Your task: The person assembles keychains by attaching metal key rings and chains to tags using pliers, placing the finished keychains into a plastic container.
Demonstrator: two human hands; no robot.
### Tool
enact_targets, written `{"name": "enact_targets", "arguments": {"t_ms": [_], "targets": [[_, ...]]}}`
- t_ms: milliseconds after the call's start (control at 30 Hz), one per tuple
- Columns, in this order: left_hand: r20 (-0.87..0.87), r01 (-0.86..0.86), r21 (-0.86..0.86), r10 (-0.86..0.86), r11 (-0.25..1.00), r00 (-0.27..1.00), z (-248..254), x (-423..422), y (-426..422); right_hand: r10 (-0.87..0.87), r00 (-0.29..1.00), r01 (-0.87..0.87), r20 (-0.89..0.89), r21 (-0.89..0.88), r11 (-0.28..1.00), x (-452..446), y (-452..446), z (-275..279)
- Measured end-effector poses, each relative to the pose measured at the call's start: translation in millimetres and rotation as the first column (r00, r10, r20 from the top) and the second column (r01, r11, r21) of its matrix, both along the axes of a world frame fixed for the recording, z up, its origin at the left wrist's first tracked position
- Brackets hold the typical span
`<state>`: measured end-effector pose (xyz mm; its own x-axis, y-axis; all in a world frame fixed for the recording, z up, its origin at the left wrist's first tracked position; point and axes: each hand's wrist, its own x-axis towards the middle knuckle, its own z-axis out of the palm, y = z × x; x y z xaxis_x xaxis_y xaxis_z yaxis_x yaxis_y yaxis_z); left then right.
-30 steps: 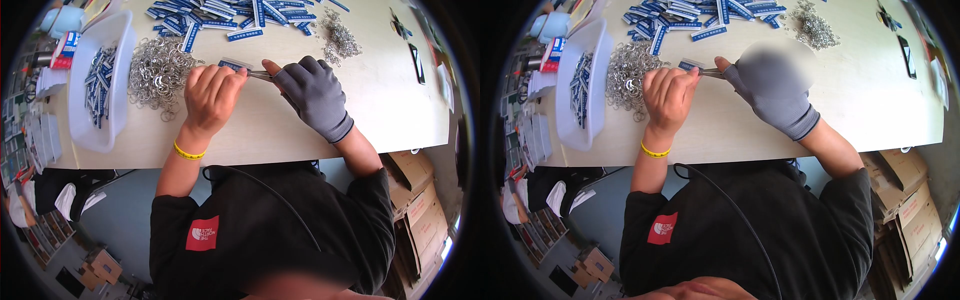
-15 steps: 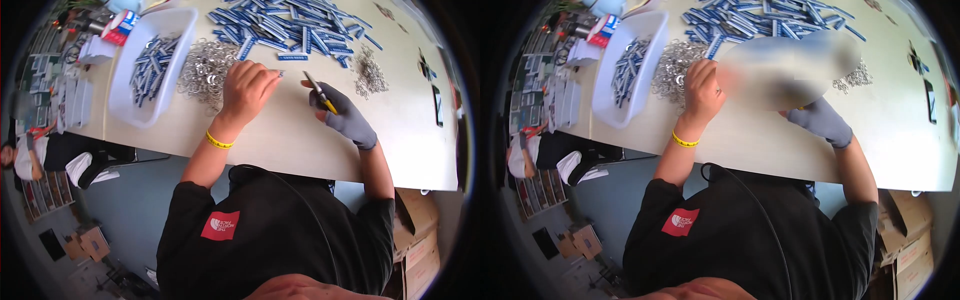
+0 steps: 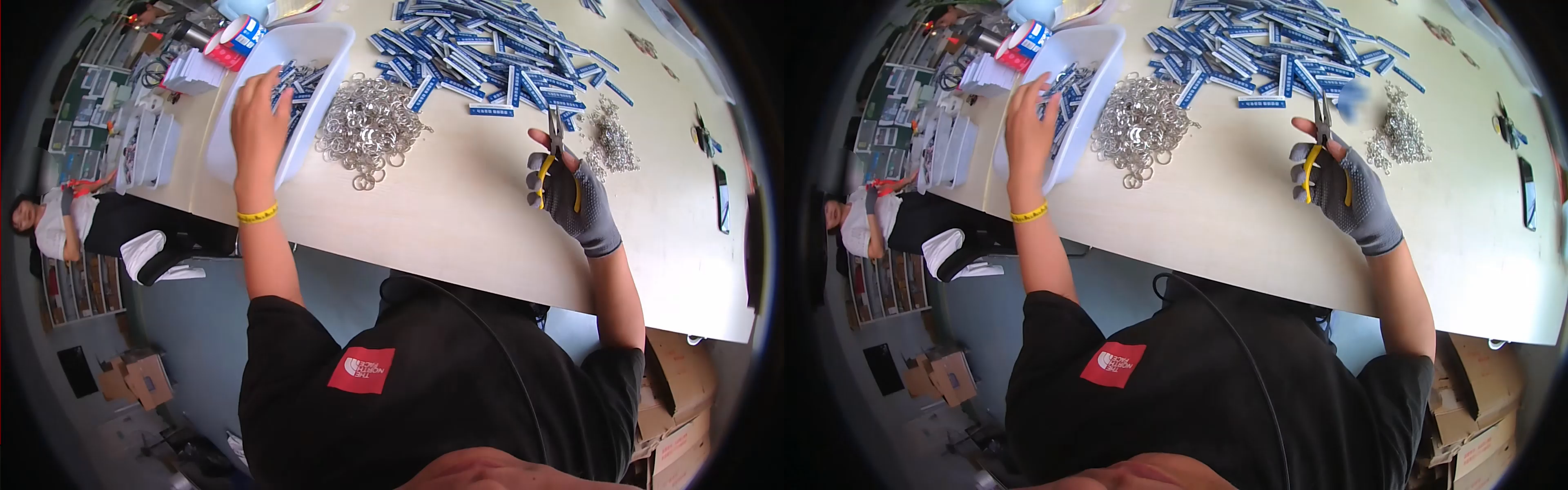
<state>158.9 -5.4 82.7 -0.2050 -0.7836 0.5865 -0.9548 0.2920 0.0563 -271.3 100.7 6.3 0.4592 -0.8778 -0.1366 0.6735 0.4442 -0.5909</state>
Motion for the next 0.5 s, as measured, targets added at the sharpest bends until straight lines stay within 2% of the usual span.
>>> {"name": "enact_targets", "arguments": {"t_ms": [33,100,233,300,433,500], "targets": [[-0.104,0.033,0.064,-0.026,0.997,0.994,-3,-12,10,0.011,1.0,-0.012,-0.026,-0.016,1.0,2,1,-3],[-0.082,0.155,-0.034,-0.157,0.987,0.984,-16,-26,25,0.042,0.996,-0.046,-0.073,-0.054,0.997,5,1,-9],[-0.096,0.277,0.013,-0.274,0.961,0.957,-41,-49,60,0.047,0.98,-0.074,-0.193,-0.14,0.987,13,5,-13],[-0.12,0.317,0.008,-0.314,0.948,0.942,-60,-57,75,0.063,0.981,-0.086,-0.185,-0.12,0.989,14,8,-13],[-0.329,0.401,0.071,-0.358,0.913,0.874,-87,-82,111,0.052,0.993,-0.065,-0.108,-0.118,0.991,14,5,-20],[-0.444,0.426,0.051,-0.361,0.904,0.82,-100,-97,122,0.06,0.998,-0.063,-0.034,-0.099,0.993,13,2,-29]]}}
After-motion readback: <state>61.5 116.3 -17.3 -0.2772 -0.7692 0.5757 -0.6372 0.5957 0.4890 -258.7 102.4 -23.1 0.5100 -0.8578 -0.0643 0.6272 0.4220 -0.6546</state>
